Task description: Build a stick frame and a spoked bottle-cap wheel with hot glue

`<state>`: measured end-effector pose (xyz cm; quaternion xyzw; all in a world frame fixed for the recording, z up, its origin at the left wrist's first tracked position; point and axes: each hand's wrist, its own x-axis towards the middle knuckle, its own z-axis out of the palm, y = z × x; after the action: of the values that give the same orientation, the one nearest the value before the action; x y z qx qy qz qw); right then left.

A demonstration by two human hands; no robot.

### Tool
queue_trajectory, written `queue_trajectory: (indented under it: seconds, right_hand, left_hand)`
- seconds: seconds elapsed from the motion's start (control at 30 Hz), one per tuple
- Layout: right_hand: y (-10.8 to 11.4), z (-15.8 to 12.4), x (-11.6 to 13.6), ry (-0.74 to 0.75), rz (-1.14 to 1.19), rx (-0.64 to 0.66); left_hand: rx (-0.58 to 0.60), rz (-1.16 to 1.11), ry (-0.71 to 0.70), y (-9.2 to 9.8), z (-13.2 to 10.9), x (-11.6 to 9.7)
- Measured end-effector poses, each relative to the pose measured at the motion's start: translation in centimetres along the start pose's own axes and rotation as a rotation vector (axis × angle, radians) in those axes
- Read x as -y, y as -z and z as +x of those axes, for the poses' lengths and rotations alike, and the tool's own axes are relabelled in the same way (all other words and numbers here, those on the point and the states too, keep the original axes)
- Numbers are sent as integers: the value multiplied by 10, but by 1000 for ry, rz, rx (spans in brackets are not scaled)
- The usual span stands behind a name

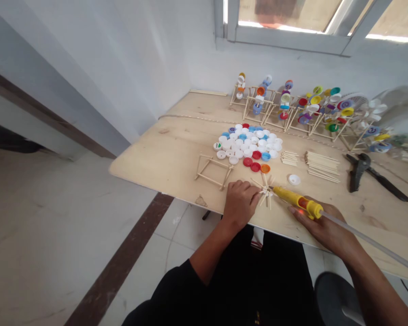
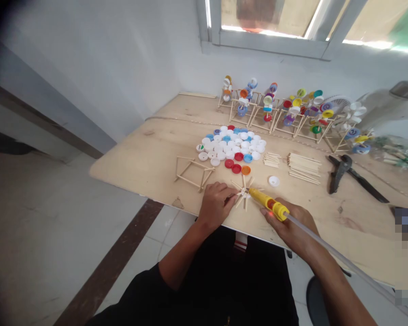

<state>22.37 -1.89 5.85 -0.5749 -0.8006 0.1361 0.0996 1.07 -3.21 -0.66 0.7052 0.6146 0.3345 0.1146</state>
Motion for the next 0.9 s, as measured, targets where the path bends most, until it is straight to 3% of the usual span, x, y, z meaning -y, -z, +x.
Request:
queue_trajectory:
  seconds: [0.47,0.9]
  right_hand:
    - [0,-14,-8,-34,14,66]
    - [1,-14,9,27,144,44]
  left_hand:
    - [-1,6,8,-1,0,0]
    - [-8,4,-11,-2,0,1]
